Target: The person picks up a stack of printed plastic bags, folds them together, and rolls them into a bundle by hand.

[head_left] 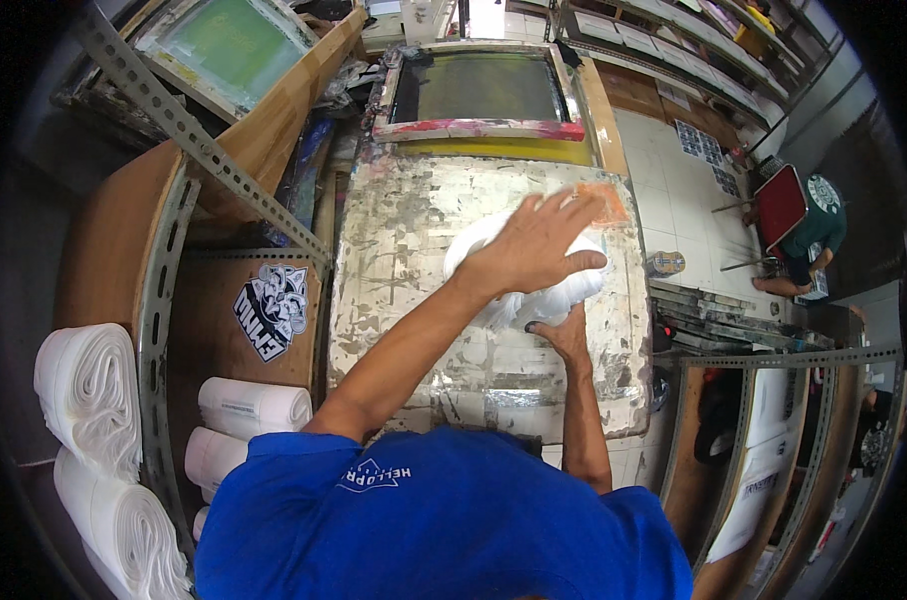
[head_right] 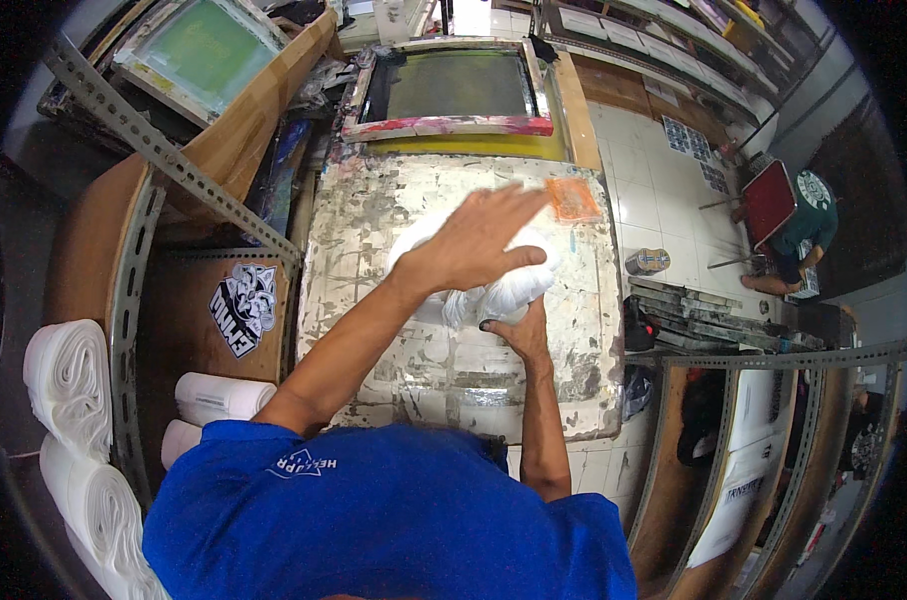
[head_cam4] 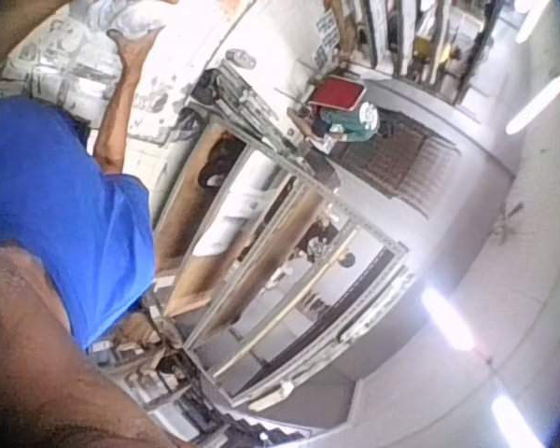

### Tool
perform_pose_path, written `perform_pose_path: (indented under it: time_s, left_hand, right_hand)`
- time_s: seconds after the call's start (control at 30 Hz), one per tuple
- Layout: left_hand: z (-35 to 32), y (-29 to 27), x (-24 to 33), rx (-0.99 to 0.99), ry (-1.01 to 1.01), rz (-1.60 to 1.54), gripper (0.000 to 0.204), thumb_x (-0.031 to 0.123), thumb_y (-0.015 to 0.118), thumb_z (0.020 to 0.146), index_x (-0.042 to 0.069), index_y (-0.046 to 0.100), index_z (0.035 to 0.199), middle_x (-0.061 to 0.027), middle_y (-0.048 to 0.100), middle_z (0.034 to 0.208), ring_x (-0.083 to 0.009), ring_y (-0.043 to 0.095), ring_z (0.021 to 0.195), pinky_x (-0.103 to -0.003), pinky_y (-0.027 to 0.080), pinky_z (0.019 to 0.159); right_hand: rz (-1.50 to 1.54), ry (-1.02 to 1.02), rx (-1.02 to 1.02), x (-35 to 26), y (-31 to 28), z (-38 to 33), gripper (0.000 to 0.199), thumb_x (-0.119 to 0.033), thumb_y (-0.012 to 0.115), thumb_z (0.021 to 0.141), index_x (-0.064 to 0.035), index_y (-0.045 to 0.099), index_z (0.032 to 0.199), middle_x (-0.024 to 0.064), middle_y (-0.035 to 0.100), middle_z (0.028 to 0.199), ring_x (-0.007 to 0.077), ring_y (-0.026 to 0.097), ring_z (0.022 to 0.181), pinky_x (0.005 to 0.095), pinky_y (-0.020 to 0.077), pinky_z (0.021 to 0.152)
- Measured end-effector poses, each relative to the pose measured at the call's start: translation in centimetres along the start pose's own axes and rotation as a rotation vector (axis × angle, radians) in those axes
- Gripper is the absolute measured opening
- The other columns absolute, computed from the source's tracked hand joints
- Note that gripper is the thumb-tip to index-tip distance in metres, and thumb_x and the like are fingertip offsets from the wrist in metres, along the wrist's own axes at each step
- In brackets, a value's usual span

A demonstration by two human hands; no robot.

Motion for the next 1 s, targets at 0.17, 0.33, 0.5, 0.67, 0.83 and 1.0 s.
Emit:
perform_pose_path:
  time_s: [0.17,0.33,0.5,0.67,0.83,1.0]
  left_hand:
    - [-7.1,-6.5,-3.8,0.565,-0.105,-0.606,0.074,0.022,0.061,0.073,0.0,0.042,0.142,-0.0166,0.047,0.145,-0.0285,0.042,0.134,-0.044,0.031,0.111]
    - [-17.3,0.0,-7.2,0.287,-0.37,-0.434,0.085,0.016,0.067,0.075,-0.002,0.026,0.147,-0.027,0.039,0.149,-0.0381,0.039,0.138,-0.05,0.035,0.109]
    - [-20.0,8.2,-7.1,0.17,-0.603,-0.466,0.073,0.019,0.073,0.081,-0.004,0.034,0.138,-0.0307,0.063,0.111,-0.0444,0.064,0.103,-0.048,0.052,0.084]
    - [-19.2,10.6,-5.6,0.397,-0.704,-0.268,0.06,0.009,0.065,0.079,-0.005,0.04,0.131,-0.03,0.067,0.086,-0.0478,0.067,0.083,-0.048,0.055,0.07]
    - [-18.8,11.3,-5.4,0.272,-0.786,-0.378,0.085,0.007,0.064,0.076,-0.006,0.014,0.144,-0.0355,0.062,0.095,-0.0503,0.064,0.088,-0.052,0.052,0.077]
    - [-18.1,10.3,-2.3,0.517,-0.439,-0.61,0.119,0.018,0.081,0.068,-0.008,-0.005,0.146,-0.0374,0.031,0.141,-0.0457,0.044,0.128,-0.05,0.037,0.107]
  right_hand:
    - [-0.048,-0.065,-0.036,0.4,-0.2,0.4,0.111,-0.015,0.095,0.05,0.0018,0.035,0.141,0.0173,0.053,0.133,0.0298,0.051,0.125,0.0404,0.0404,0.107]
    - [-0.088,-0.068,-0.074,-0.9,-0.2,0.6,0.105,-0.011,0.094,0.049,0.0016,0.04,0.138,0.0152,0.058,0.128,0.0285,0.054,0.122,0.04,0.0421,0.106]
    - [0.0,0.046,-0.038,-1.1,0.8,-0.1,0.094,-0.005,0.092,0.052,0.0018,0.045,0.133,0.0139,0.061,0.123,0.0269,0.057,0.117,0.0376,0.0456,0.101]
    - [-0.188,-0.158,0.131,-1.6,2.9,-1.5,0.081,-0.007,0.091,0.058,-0.0002,0.05,0.128,0.0164,0.063,0.12,0.029,0.062,0.11,0.0359,0.05,0.094]
    - [-0.291,-0.322,0.292,-1.6,4.8,-2.6,0.074,-0.012,0.09,0.061,-0.0002,0.053,0.124,0.0192,0.062,0.112,0.0364,0.065,0.098,0.039,0.0534,0.082]
    - [-0.323,-0.416,0.374,-2.5,6.8,-4.0,0.069,-0.021,0.087,0.07,-0.0003,0.053,0.126,0.0209,0.059,0.109,0.0399,0.064,0.095,0.0416,0.0534,0.078]
Point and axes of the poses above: each hand's wrist, its own z-axis towards the middle knuckle, its own y-axis out of the palm, x = y × z, the point moved 4 cm from there along z, towards the middle knuckle
